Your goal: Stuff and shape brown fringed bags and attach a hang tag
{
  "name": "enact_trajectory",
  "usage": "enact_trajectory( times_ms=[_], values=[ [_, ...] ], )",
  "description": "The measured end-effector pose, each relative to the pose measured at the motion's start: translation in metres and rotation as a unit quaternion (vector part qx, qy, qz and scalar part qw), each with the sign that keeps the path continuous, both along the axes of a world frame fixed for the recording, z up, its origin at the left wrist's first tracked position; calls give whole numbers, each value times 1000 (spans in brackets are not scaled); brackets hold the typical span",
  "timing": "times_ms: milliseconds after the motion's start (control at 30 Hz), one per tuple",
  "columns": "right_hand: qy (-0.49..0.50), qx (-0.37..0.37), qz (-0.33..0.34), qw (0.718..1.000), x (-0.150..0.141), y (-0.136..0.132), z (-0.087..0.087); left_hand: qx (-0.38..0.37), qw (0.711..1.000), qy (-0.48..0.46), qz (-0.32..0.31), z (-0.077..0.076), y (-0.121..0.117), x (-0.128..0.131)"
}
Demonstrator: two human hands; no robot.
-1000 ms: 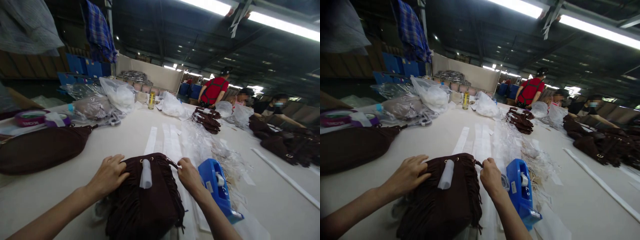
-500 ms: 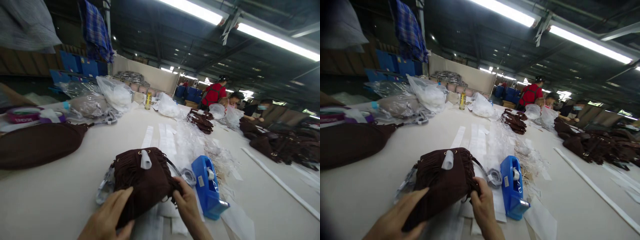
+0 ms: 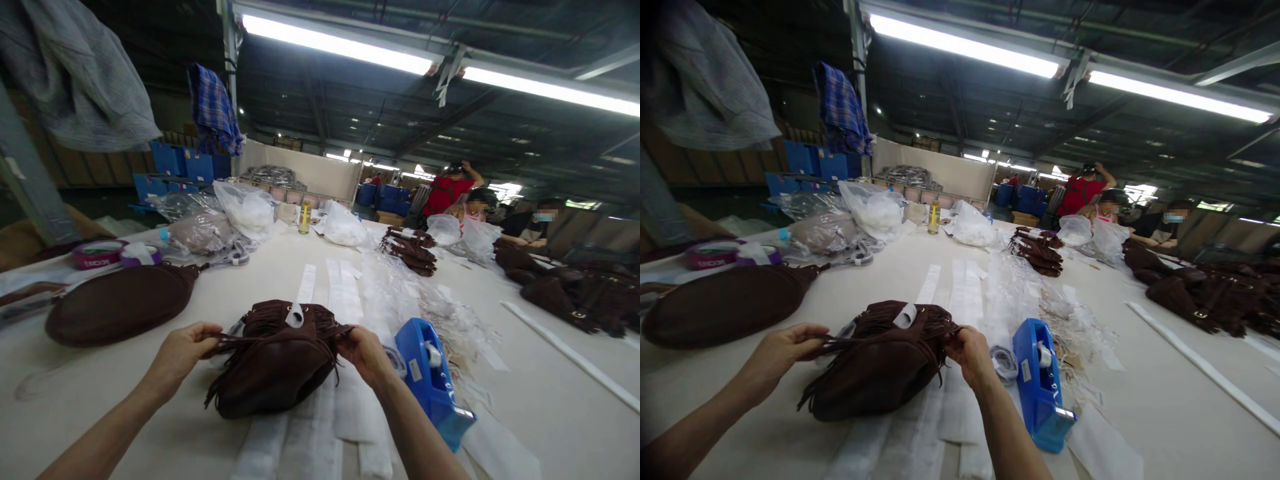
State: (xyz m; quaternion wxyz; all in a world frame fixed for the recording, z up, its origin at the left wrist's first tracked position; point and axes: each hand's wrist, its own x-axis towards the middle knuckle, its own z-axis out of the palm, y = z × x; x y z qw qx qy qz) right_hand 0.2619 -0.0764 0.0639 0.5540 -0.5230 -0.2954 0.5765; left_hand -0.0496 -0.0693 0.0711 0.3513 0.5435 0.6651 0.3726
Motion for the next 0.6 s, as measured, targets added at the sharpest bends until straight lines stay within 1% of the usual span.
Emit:
enact_trajectory(
  times_ms=[33, 67, 100, 133, 167, 200, 233, 267, 300, 333, 367, 433, 500, 533, 600],
  values=[
    [1, 12, -32, 999, 5, -6, -2, 40, 997, 52, 31, 0, -7, -2],
    [1, 24, -67, 997, 8, -15, -6, 107, 986, 110, 65, 0, -17, -1],
    [-11, 34, -107, 994, 9, -26, -12, 201, 962, 161, 87, -1, -29, 2],
    [-35, 41, -147, 988, 8, -38, -20, 314, 925, 199, 79, -4, -43, 9],
    [-62, 43, -177, 981, 3, -50, -29, 432, 873, 220, 44, -6, -56, 19],
    [-110, 44, -195, 974, -5, -60, -38, 504, 827, 246, -30, -9, -67, 31],
    [-135, 47, -180, 973, -15, -68, -46, 534, 793, 277, -93, -11, -75, 45],
    [-130, 58, -133, 981, -26, -72, -53, 548, 762, 313, -144, -13, -79, 59],
    [-121, 75, -93, 985, -38, -73, -59, 551, 746, 340, -156, -13, -78, 72],
    [-116, 88, -69, 987, -48, -71, -63, 542, 741, 368, -149, -13, -73, 83],
    [-123, 101, -61, 985, -57, -67, -65, 530, 741, 388, -138, -13, -65, 92],
    [-178, 125, -86, 972, -67, -55, -66, 502, 751, 411, -126, -12, -46, 99],
    [-244, 152, -113, 951, -69, -43, -64, 484, 755, 417, -147, -11, -29, 98],
    [-263, 161, -115, 944, -68, -39, -62, 480, 755, 420, -157, -11, -24, 95],
    [-269, 159, -109, 944, -63, -33, -57, 474, 750, 433, -160, -9, -17, 89]
  ],
)
